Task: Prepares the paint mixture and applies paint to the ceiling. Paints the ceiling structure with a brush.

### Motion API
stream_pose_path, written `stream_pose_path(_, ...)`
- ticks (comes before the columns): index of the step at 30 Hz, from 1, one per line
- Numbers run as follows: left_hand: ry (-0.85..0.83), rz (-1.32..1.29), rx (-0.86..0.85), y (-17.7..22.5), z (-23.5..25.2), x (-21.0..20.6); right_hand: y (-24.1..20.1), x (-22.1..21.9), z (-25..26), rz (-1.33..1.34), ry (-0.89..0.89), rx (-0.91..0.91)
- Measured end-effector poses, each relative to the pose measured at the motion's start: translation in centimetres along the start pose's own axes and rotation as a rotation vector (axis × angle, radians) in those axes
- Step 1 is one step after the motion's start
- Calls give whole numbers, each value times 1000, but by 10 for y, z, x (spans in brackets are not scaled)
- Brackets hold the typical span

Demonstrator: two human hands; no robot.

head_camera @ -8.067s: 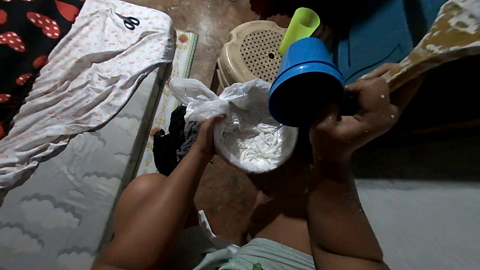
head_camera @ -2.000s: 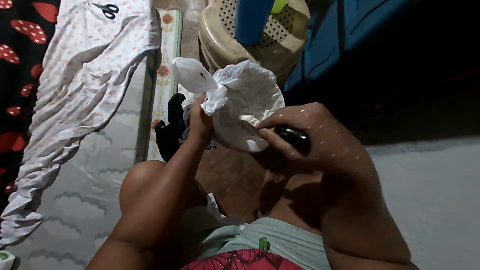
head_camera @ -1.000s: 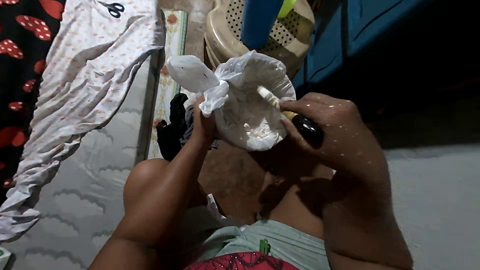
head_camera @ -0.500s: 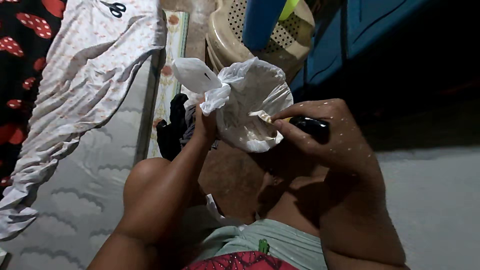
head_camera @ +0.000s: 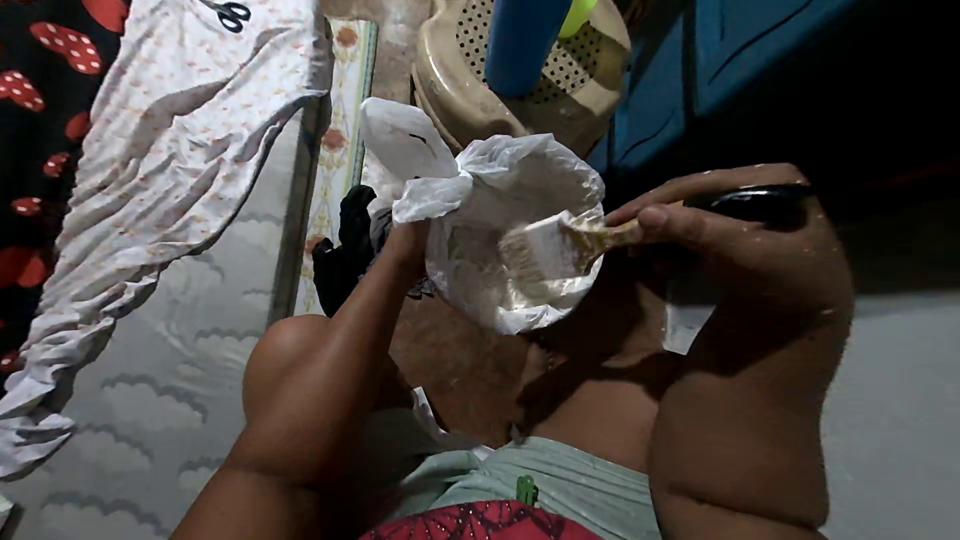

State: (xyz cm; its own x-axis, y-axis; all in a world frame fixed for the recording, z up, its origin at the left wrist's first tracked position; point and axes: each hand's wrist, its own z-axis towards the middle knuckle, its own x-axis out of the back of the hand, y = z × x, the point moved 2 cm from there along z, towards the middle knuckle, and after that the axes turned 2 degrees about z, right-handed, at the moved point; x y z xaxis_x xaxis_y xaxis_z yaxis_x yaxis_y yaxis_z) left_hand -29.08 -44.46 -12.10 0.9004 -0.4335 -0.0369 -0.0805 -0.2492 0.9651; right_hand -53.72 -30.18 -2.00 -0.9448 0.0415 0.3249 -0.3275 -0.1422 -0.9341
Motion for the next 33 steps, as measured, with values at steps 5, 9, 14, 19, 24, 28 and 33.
stream_pose_path(5,-36,63,39,7,-8,-4,8,-17,7,-57,-72,-105)
stream_pose_path(9,-102,-65,-28,5,-9,-6,8,-3,4,-71,13,-78)
stream_pose_path(14,-39,161,-26,0,2,-4,2,-21,6,21,-134,-38)
stream_pose_path(19,-200,-34,-71,-62,31,8,12,-10,9,-15,2,-71)
stream_pose_path(24,-133,15,-101,-44,24,3,7,-14,6,83,-136,3)
stream_pose_path(28,-104,164,-90,-12,11,-1,11,-31,16,34,-101,-156)
stream_pose_path(33,-263,28,6,-65,28,13,9,-8,9,70,-82,11)
